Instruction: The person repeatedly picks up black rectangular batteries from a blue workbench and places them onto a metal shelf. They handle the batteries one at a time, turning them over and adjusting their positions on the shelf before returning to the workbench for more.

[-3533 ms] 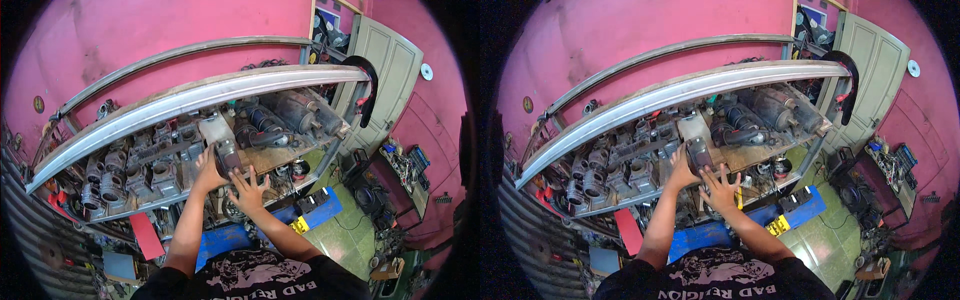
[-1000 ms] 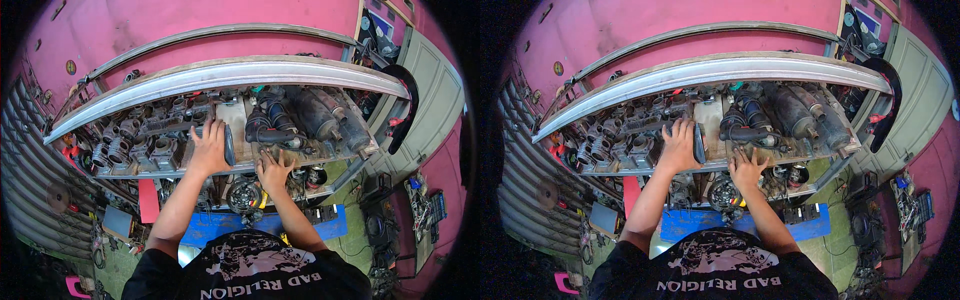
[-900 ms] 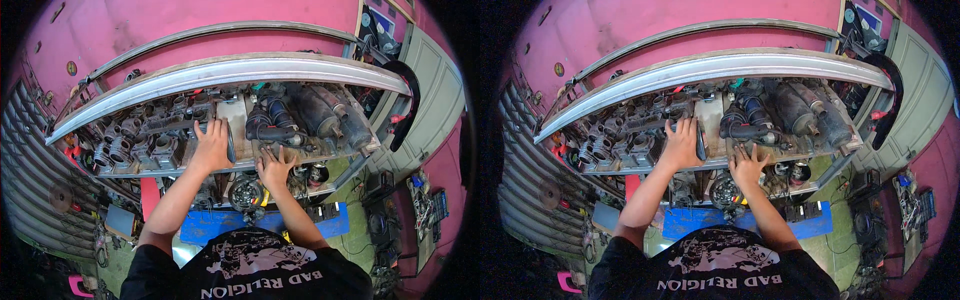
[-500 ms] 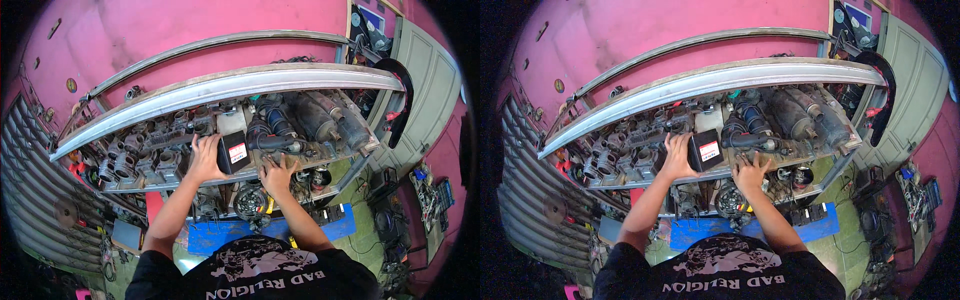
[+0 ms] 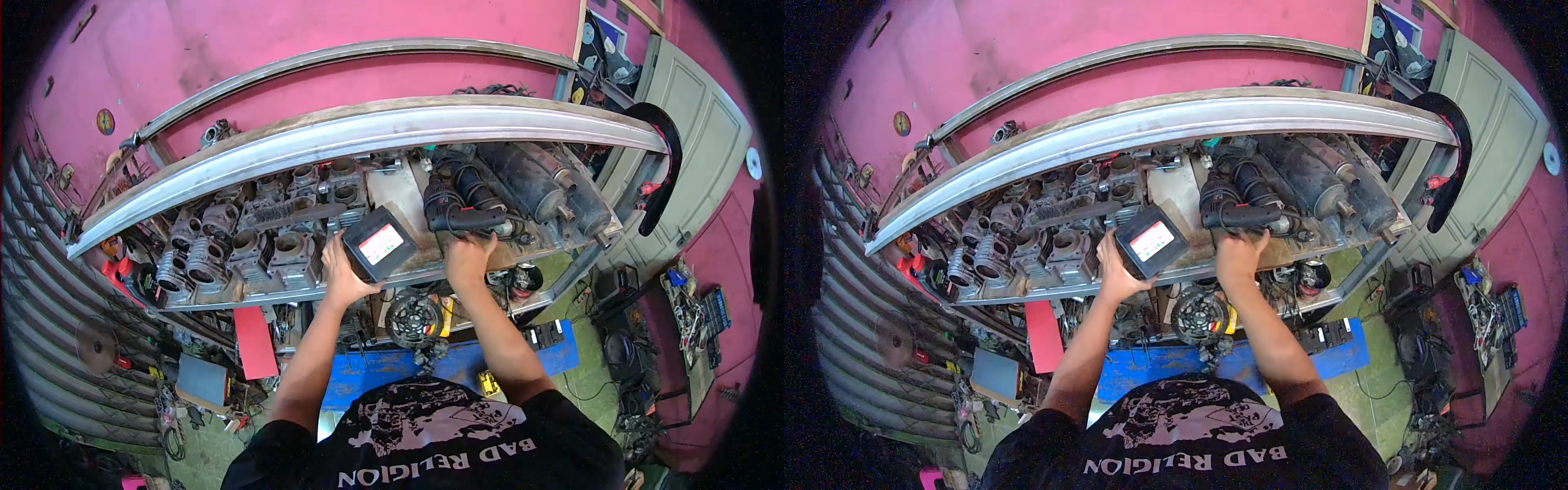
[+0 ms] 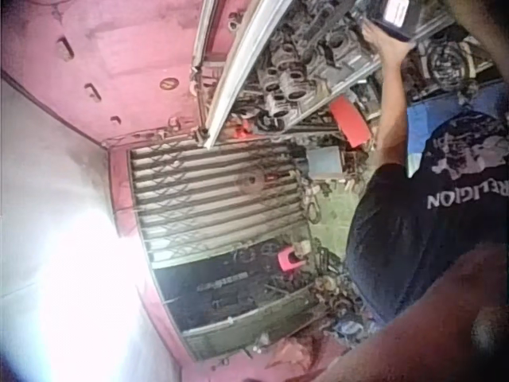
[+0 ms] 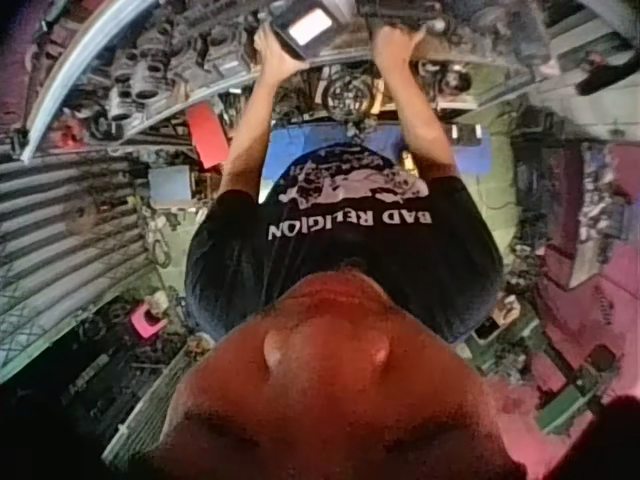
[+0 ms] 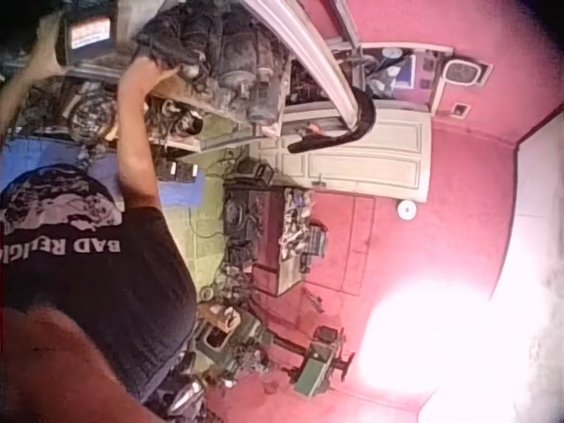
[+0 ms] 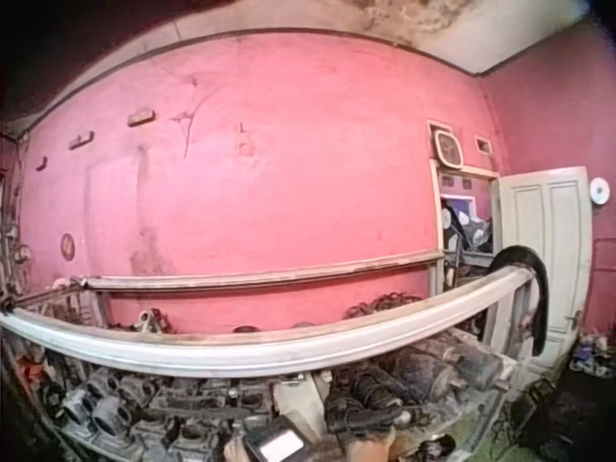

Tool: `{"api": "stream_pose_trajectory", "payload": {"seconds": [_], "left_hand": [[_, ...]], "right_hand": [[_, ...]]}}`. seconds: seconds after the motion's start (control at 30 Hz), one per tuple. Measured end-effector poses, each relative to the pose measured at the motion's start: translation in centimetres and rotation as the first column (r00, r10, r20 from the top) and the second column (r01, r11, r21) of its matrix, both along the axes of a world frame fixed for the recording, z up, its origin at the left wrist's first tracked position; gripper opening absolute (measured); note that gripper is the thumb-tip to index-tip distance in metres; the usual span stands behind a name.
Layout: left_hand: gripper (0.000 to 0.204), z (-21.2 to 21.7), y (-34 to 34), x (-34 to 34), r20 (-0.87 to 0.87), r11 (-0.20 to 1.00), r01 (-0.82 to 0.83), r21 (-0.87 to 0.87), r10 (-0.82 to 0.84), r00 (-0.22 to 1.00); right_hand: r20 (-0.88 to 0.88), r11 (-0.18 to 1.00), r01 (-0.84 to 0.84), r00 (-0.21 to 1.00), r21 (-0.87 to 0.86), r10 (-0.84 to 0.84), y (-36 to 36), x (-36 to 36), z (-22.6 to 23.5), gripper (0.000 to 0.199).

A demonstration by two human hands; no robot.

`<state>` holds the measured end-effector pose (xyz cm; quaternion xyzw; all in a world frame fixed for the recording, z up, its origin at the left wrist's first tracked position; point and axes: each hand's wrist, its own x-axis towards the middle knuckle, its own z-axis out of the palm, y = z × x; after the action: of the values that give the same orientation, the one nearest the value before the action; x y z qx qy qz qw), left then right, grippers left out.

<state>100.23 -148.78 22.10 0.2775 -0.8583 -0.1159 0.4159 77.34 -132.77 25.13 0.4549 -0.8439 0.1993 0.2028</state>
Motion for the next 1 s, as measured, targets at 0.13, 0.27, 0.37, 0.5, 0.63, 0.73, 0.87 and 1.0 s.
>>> {"api": "stream_pose_trajectory", "payload": {"seconds": [0.13,0.27,0.37,0.5,0.63,0.73,0.87,1.0], "left_hand": [[0.145,0.1,-0.1,0.1,0.006,0.995,0.064,0.081,-0.065,0.998],[0.147,0.2,0.2,0.6,-0.002,0.994,0.092,0.051,-0.092,0.996],[0.136,-2.0,-2.1,-0.1,-0.036,0.988,0.006,-0.153,-0.012,0.999],[0.136,-0.1,-0.3,0.7,-0.034,0.993,0.118,0.025,-0.117,0.993],[0.143,-0.3,-0.4,0.4,-0.05,0.992,0.126,0.009,-0.125,0.991],[0.142,0.5,-0.1,0.7,-0.036,0.989,0.142,0.044,-0.14,0.989],[0.141,-0.1,-0.4,0.4,-0.052,0.988,0.153,0.02,-0.152,0.987],[0.143,-0.3,-0.4,0.4,-0.082,0.993,0.117,-0.004,-0.117,0.99]], "right_hand": [[-0.062,0.922,-0.121,0.992,-0.368,0.106,-3.7,3.8,2.5,0.015],[-0.045,0.889,-0.242,0.969,-0.39,0.244,-6.8,9.3,2.6,0.036],[-0.185,0.839,-0.486,0.873,-0.245,0.452,-5.7,13.4,-0.6,0.047],[-0.09,0.965,-0.226,0.972,-0.13,0.216,-4.4,11.2,0.4,0.049],[-0.195,0.937,-0.296,0.946,-0.186,0.26,-3.3,10.0,-2.2,0.049],[-0.218,0.922,-0.355,0.922,-0.153,0.319,-2.0,9.6,-2.8,0.048],[-0.116,0.949,-0.225,0.972,-0.222,0.204,-1.5,9.3,-4.0,0.047],[-0.171,0.877,-0.405,0.913,-0.261,0.371,-0.6,11.2,-5.1,0.048]]}}
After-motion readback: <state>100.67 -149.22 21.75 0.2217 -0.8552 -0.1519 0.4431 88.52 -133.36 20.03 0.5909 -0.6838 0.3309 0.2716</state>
